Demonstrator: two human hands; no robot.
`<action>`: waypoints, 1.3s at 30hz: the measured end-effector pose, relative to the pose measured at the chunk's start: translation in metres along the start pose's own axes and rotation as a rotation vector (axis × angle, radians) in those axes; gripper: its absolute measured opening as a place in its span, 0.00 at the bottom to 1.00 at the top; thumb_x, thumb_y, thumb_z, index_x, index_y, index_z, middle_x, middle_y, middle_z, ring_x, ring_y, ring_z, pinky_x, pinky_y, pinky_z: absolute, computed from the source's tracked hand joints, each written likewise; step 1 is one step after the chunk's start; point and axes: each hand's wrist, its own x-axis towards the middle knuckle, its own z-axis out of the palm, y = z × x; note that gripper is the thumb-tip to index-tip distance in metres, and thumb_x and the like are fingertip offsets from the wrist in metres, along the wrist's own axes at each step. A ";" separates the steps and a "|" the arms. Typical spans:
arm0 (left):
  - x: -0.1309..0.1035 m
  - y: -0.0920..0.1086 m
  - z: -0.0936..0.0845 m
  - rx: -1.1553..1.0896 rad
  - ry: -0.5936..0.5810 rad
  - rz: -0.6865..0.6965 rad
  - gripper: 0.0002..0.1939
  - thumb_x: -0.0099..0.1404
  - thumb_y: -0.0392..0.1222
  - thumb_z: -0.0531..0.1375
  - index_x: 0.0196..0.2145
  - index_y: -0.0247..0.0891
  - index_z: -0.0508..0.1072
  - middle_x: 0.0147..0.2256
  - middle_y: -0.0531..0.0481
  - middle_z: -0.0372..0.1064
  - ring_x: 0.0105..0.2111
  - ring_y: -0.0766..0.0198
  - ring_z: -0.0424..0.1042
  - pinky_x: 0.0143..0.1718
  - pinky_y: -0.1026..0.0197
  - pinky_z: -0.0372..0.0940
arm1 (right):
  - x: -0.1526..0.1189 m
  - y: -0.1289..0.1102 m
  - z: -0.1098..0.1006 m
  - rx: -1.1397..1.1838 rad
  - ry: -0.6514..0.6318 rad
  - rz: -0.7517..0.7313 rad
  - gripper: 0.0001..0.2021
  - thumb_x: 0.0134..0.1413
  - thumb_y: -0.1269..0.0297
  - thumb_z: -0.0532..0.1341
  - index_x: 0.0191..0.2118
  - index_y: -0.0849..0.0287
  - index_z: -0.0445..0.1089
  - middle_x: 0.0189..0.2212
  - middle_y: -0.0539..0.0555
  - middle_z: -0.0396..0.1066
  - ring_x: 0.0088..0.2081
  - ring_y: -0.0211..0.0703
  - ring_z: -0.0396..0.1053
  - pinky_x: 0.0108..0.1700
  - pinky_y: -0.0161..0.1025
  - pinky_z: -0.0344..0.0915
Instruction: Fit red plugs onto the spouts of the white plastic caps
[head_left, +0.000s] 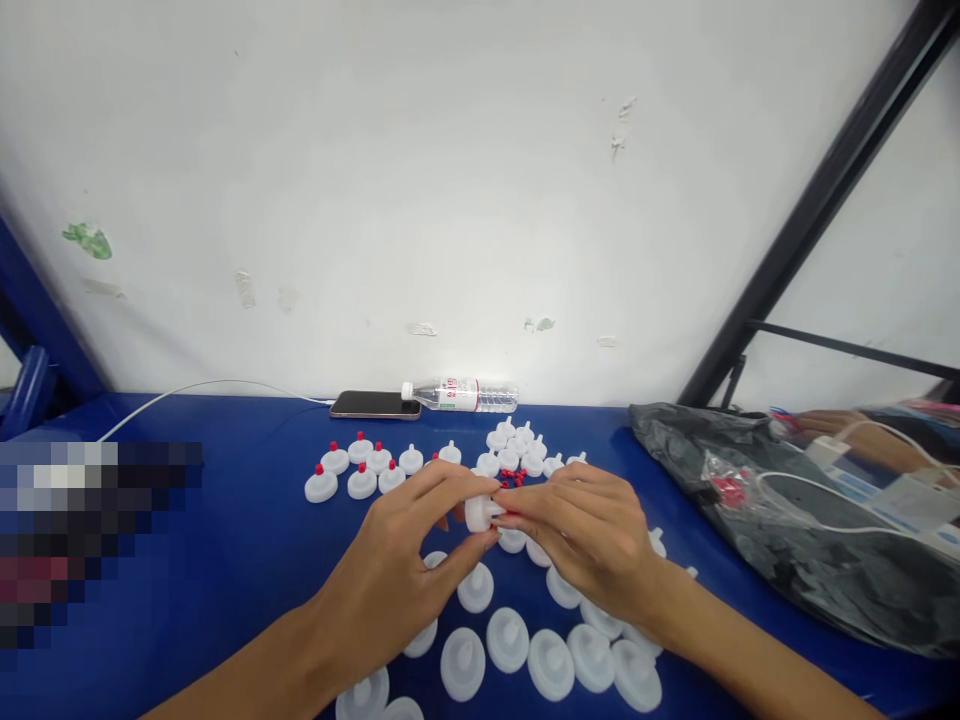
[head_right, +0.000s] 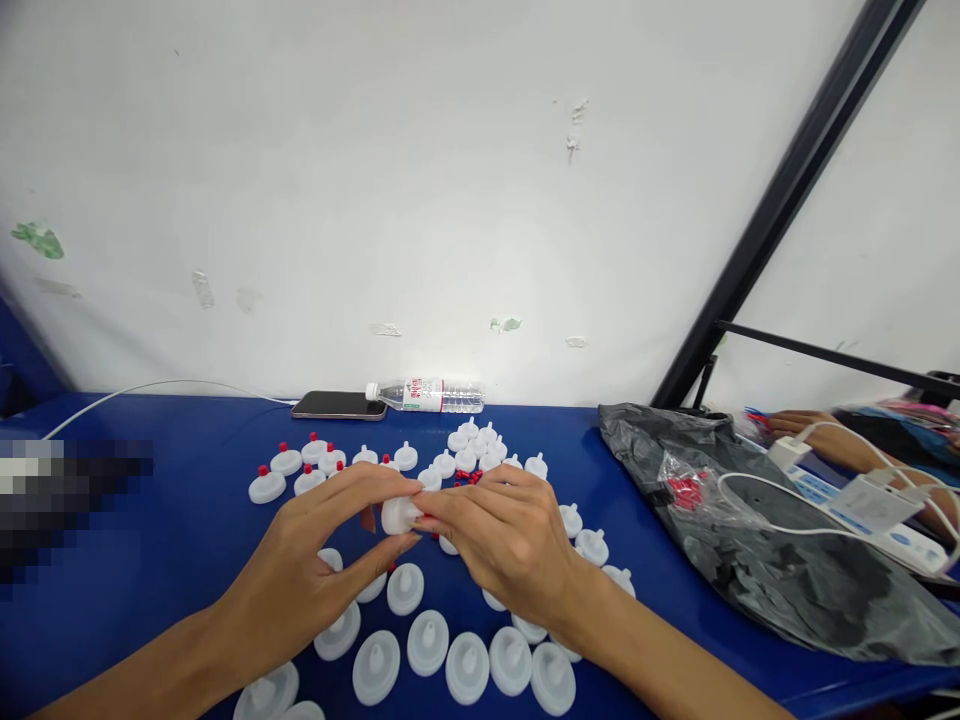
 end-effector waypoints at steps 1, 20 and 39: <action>0.000 0.000 0.000 -0.002 0.002 0.001 0.14 0.68 0.36 0.61 0.51 0.47 0.71 0.44 0.52 0.73 0.36 0.66 0.72 0.44 0.60 0.70 | 0.000 0.000 0.000 0.000 -0.005 0.003 0.09 0.61 0.74 0.64 0.46 0.60 0.74 0.31 0.48 0.79 0.29 0.33 0.76 0.34 0.35 0.66; -0.004 -0.006 0.005 0.046 0.003 0.031 0.15 0.69 0.36 0.61 0.52 0.46 0.71 0.46 0.51 0.73 0.46 0.63 0.74 0.49 0.61 0.70 | -0.001 -0.001 0.000 -0.004 -0.078 0.065 0.04 0.67 0.68 0.59 0.41 0.59 0.72 0.30 0.49 0.78 0.26 0.34 0.71 0.33 0.35 0.63; -0.006 -0.008 0.007 0.226 0.076 0.081 0.16 0.66 0.37 0.65 0.51 0.46 0.71 0.45 0.52 0.77 0.45 0.60 0.76 0.47 0.55 0.71 | -0.006 0.000 0.003 -0.053 -0.163 0.077 0.05 0.68 0.67 0.58 0.40 0.59 0.70 0.27 0.47 0.75 0.22 0.35 0.64 0.31 0.36 0.54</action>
